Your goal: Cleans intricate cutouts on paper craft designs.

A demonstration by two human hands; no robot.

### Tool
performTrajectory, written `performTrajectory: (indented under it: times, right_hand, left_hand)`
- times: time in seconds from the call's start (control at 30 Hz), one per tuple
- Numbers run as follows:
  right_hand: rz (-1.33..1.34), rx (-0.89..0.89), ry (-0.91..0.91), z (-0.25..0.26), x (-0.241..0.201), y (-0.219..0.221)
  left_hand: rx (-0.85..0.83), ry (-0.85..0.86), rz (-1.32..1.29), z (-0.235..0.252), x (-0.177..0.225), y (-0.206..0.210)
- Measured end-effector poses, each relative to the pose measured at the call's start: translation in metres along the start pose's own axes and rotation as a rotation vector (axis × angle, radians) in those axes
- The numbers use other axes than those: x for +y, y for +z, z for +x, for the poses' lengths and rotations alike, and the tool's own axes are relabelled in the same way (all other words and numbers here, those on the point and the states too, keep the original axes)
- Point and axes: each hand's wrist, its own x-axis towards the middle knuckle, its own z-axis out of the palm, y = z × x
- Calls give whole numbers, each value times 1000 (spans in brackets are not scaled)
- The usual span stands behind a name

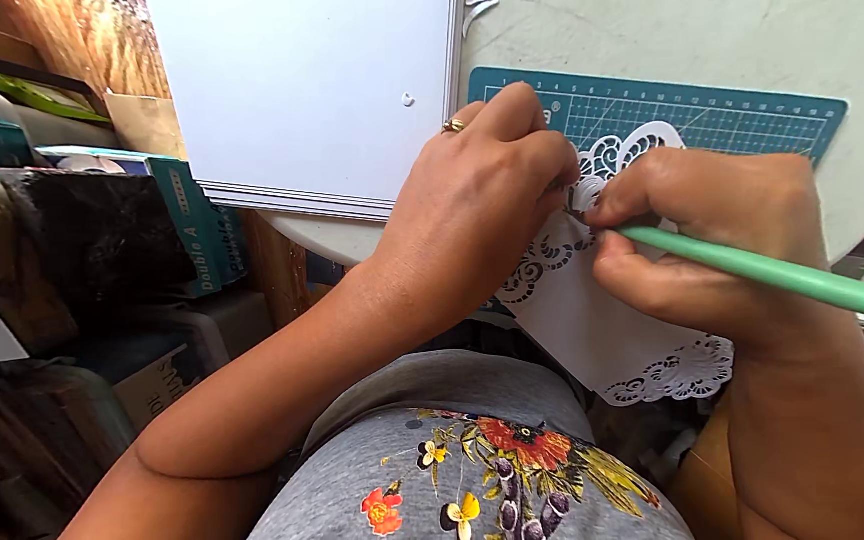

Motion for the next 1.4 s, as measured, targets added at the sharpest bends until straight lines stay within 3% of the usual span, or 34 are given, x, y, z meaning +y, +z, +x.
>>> performTrajectory:
  times: [1.4]
  right_hand:
    - [-11,18,-30,-1,1,2]
  left_hand:
    - [13,-12,3,0,1,0]
